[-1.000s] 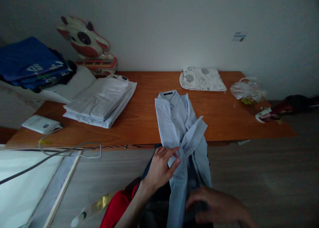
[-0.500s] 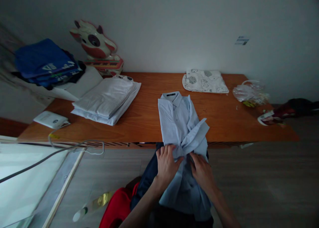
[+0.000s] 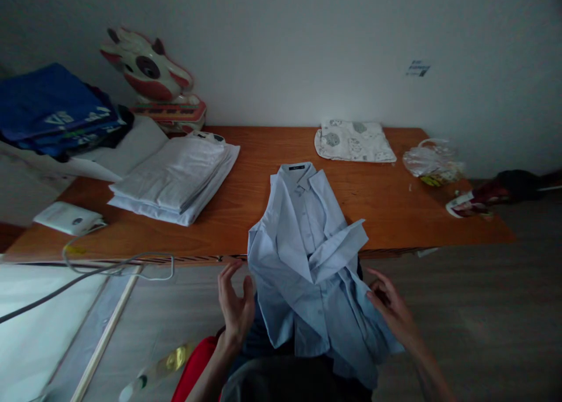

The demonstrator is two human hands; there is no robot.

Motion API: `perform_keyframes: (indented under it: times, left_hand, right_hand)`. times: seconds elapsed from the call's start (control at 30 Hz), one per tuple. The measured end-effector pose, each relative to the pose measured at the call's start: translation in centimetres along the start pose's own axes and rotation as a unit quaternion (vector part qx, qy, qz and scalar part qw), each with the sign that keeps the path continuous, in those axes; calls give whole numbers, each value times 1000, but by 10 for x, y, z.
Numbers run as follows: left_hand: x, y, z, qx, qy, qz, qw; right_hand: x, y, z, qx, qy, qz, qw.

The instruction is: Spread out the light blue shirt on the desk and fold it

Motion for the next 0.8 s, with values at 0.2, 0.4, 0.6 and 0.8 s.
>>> perform_keyframes:
  times: [0.2, 0.4, 0.6, 0.8]
  left_hand:
    - [-61, -48, 7, 259, -151, 97, 949]
    - [-67, -73, 36, 316, -147, 176, 921]
    - [-79, -99, 56, 291, -120, 164, 935]
    - [-117, -126, 47, 319, -196, 120, 919]
  right_hand:
    - [54, -39, 23, -11, 71, -95, 993]
    - [39, 37, 44, -212, 34, 128, 968]
    - [12, 55, 41, -197, -9, 145, 970]
    - [30, 17, 31, -66, 25, -26, 997]
Point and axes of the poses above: each hand's wrist, its own z-axis towards the middle knuckle, its own y-axis out of the back of the hand, x = y × z, the point moved 4 cm from there along z, towards the middle knuckle, and after that the axes turned 8 degrees about -y, right-handed, at the moved point
